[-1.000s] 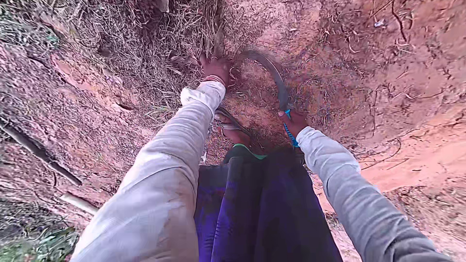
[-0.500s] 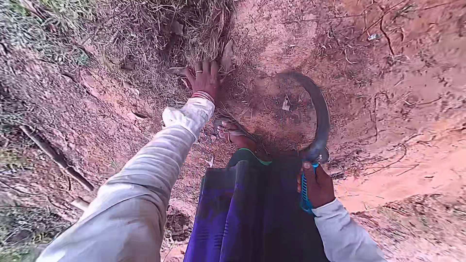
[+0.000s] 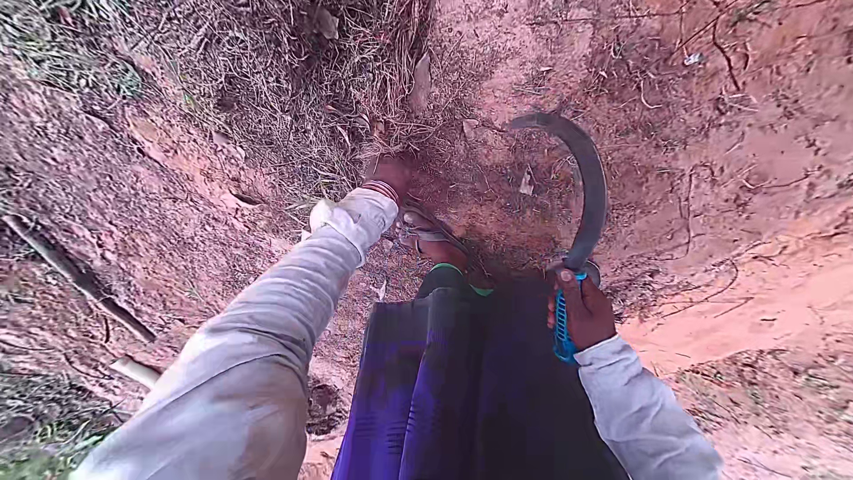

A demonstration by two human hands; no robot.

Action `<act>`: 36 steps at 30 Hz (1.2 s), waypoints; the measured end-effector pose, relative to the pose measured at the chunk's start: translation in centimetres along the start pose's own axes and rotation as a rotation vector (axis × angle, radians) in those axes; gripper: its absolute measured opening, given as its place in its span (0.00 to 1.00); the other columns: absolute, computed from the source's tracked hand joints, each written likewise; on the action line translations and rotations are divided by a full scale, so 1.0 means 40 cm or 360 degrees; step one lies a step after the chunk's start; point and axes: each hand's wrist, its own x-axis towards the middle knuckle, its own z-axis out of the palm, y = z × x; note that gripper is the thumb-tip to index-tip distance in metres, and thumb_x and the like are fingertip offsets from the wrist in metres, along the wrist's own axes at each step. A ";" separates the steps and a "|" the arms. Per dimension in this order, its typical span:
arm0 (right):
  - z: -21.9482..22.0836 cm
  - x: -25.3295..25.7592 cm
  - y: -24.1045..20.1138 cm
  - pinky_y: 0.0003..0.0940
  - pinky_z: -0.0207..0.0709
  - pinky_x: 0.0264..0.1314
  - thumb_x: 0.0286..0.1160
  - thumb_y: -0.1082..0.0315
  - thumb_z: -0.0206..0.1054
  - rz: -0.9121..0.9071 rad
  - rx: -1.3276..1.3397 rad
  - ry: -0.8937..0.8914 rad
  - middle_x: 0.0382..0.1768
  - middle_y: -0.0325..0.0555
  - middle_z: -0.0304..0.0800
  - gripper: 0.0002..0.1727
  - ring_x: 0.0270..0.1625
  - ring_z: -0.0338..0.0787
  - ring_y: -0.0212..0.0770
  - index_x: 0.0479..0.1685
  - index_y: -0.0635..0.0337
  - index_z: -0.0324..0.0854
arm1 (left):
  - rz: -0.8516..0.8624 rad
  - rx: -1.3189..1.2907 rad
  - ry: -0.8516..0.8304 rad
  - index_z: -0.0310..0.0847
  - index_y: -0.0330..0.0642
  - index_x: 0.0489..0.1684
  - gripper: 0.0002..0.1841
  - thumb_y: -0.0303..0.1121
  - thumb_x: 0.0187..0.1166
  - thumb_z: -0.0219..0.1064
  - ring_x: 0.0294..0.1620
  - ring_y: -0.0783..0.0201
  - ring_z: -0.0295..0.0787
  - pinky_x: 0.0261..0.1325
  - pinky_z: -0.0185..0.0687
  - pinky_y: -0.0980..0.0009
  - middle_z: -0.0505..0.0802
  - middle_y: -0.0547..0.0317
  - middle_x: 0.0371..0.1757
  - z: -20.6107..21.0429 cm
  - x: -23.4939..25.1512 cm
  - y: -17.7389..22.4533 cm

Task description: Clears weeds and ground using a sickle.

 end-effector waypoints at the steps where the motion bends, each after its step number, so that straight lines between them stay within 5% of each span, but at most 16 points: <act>1: -0.006 0.005 0.001 0.21 0.78 0.17 0.93 0.58 0.48 -0.0017 -0.0011 0.0015 0.14 0.28 0.73 0.19 0.11 0.77 0.23 0.48 0.66 0.73 | -0.0072 0.0100 0.0139 0.79 0.25 0.71 0.18 0.21 0.85 0.59 0.80 0.28 0.74 0.85 0.58 0.36 0.84 0.24 0.72 -0.019 -0.008 -0.061; 4: 0.003 0.021 -0.009 0.21 0.78 0.17 0.93 0.58 0.48 -0.0045 0.0001 0.0032 0.14 0.29 0.73 0.19 0.12 0.76 0.23 0.47 0.68 0.73 | -0.0083 0.0197 0.0527 0.84 0.28 0.65 0.17 0.16 0.78 0.63 0.81 0.26 0.70 0.78 0.59 0.27 0.84 0.27 0.71 -0.068 -0.056 -0.119; 7: 0.040 0.040 -0.035 0.22 0.79 0.18 0.94 0.58 0.47 -0.0067 0.0047 0.0043 0.14 0.29 0.74 0.20 0.12 0.77 0.24 0.47 0.69 0.73 | 0.0524 0.0260 0.0735 0.81 0.31 0.69 0.17 0.25 0.83 0.64 0.83 0.33 0.73 0.80 0.60 0.30 0.85 0.35 0.74 -0.059 -0.062 0.020; 10: 0.077 0.063 -0.073 0.21 0.80 0.20 0.95 0.60 0.45 0.0015 0.0124 -0.0075 0.15 0.29 0.73 0.18 0.13 0.78 0.24 0.48 0.67 0.72 | 0.0552 0.0365 0.0473 0.58 0.39 0.93 0.40 0.43 0.81 0.71 0.98 0.38 0.39 0.88 0.20 0.23 0.57 0.39 0.96 -0.014 0.075 0.087; 11: 0.078 0.076 -0.076 0.22 0.80 0.20 0.96 0.60 0.45 0.0039 0.0133 -0.0120 0.15 0.30 0.73 0.18 0.13 0.78 0.25 0.51 0.68 0.72 | 0.0474 0.0392 0.0378 0.53 0.40 0.95 0.43 0.40 0.81 0.72 0.98 0.35 0.34 0.86 0.19 0.20 0.52 0.37 0.97 -0.003 0.130 0.076; 14: 0.056 0.092 -0.034 0.21 0.80 0.20 0.94 0.61 0.46 0.0000 0.0081 -0.0195 0.15 0.29 0.73 0.16 0.13 0.78 0.24 0.49 0.66 0.72 | 0.0441 0.0387 0.0375 0.67 0.35 0.86 0.31 0.20 0.79 0.66 0.85 0.26 0.65 0.82 0.52 0.26 0.74 0.30 0.84 0.018 0.192 -0.018; 16: 0.039 0.086 0.009 0.19 0.79 0.20 0.92 0.59 0.48 -0.0081 -0.0026 -0.0233 0.16 0.27 0.74 0.18 0.14 0.78 0.22 0.50 0.68 0.73 | 0.0368 0.0380 0.0299 0.74 0.31 0.79 0.25 0.20 0.80 0.64 0.78 0.24 0.74 0.82 0.57 0.29 0.80 0.26 0.76 0.009 0.165 -0.120; 21: 0.054 0.097 0.035 0.19 0.77 0.21 0.92 0.57 0.50 -0.0092 -0.0175 -0.0386 0.17 0.30 0.74 0.22 0.14 0.77 0.22 0.51 0.72 0.75 | 0.0325 0.0477 0.0425 0.79 0.32 0.74 0.24 0.20 0.76 0.68 0.74 0.22 0.77 0.81 0.54 0.26 0.83 0.27 0.75 -0.030 0.067 -0.346; 25: 0.125 0.143 -0.064 0.21 0.79 0.25 0.94 0.58 0.50 -0.0048 -0.0111 -0.0511 0.18 0.32 0.73 0.20 0.16 0.78 0.25 0.56 0.71 0.74 | -0.0059 0.0395 0.0399 0.75 0.38 0.80 0.27 0.26 0.80 0.69 0.89 0.29 0.62 0.85 0.48 0.25 0.75 0.35 0.85 -0.052 0.089 -0.516; 27: 0.142 0.144 -0.093 0.20 0.78 0.24 0.94 0.59 0.50 -0.0097 -0.0031 -0.0505 0.17 0.32 0.73 0.19 0.16 0.78 0.24 0.55 0.70 0.73 | -0.0408 0.0178 0.0280 0.73 0.35 0.80 0.25 0.34 0.85 0.66 0.89 0.33 0.62 0.88 0.50 0.33 0.75 0.32 0.84 -0.063 0.104 -0.478; 29: 0.137 0.132 -0.093 0.19 0.78 0.23 0.93 0.59 0.51 -0.0168 0.0057 -0.0460 0.17 0.30 0.74 0.18 0.15 0.78 0.23 0.53 0.69 0.74 | -0.0550 0.0016 0.0598 0.78 0.29 0.72 0.25 0.37 0.81 0.69 0.83 0.30 0.71 0.86 0.57 0.35 0.81 0.26 0.75 -0.020 0.122 -0.387; 30: 0.125 0.125 -0.090 0.18 0.78 0.23 0.92 0.59 0.51 -0.0182 0.0088 -0.0419 0.17 0.29 0.74 0.17 0.15 0.78 0.22 0.51 0.68 0.74 | -0.0448 0.0054 0.0640 0.80 0.26 0.69 0.23 0.33 0.80 0.69 0.81 0.26 0.72 0.85 0.53 0.29 0.82 0.23 0.72 -0.026 0.098 -0.290; 32: 0.091 0.104 -0.068 0.19 0.79 0.22 0.93 0.60 0.49 -0.0144 0.0110 -0.0345 0.17 0.29 0.73 0.17 0.15 0.78 0.22 0.50 0.67 0.74 | -0.0132 0.0299 0.0183 0.75 0.34 0.79 0.23 0.24 0.83 0.64 0.89 0.29 0.61 0.84 0.37 0.18 0.76 0.35 0.84 -0.098 -0.013 -0.044; 33: 0.073 0.095 -0.051 0.20 0.79 0.22 0.93 0.60 0.49 -0.0118 0.0106 -0.0312 0.17 0.29 0.73 0.17 0.14 0.78 0.23 0.49 0.67 0.73 | 0.0110 0.0246 0.0212 0.82 0.35 0.73 0.23 0.19 0.77 0.68 0.91 0.31 0.58 0.84 0.31 0.16 0.76 0.41 0.85 -0.086 -0.039 0.036; 34: 0.056 0.087 -0.034 0.20 0.79 0.21 0.93 0.60 0.48 -0.0108 0.0094 -0.0289 0.17 0.28 0.73 0.17 0.14 0.78 0.23 0.49 0.67 0.73 | 0.0287 0.0161 0.0229 0.85 0.37 0.70 0.23 0.17 0.73 0.70 0.92 0.33 0.56 0.85 0.30 0.18 0.76 0.45 0.86 -0.051 -0.035 0.090; 36: 0.017 0.086 -0.007 0.21 0.79 0.20 0.92 0.58 0.48 -0.0108 0.0047 -0.0240 0.17 0.28 0.74 0.19 0.14 0.78 0.23 0.52 0.68 0.74 | 0.0285 -0.0053 0.0154 0.80 0.37 0.77 0.23 0.27 0.82 0.66 0.90 0.36 0.63 0.87 0.46 0.28 0.76 0.44 0.87 0.039 0.030 0.166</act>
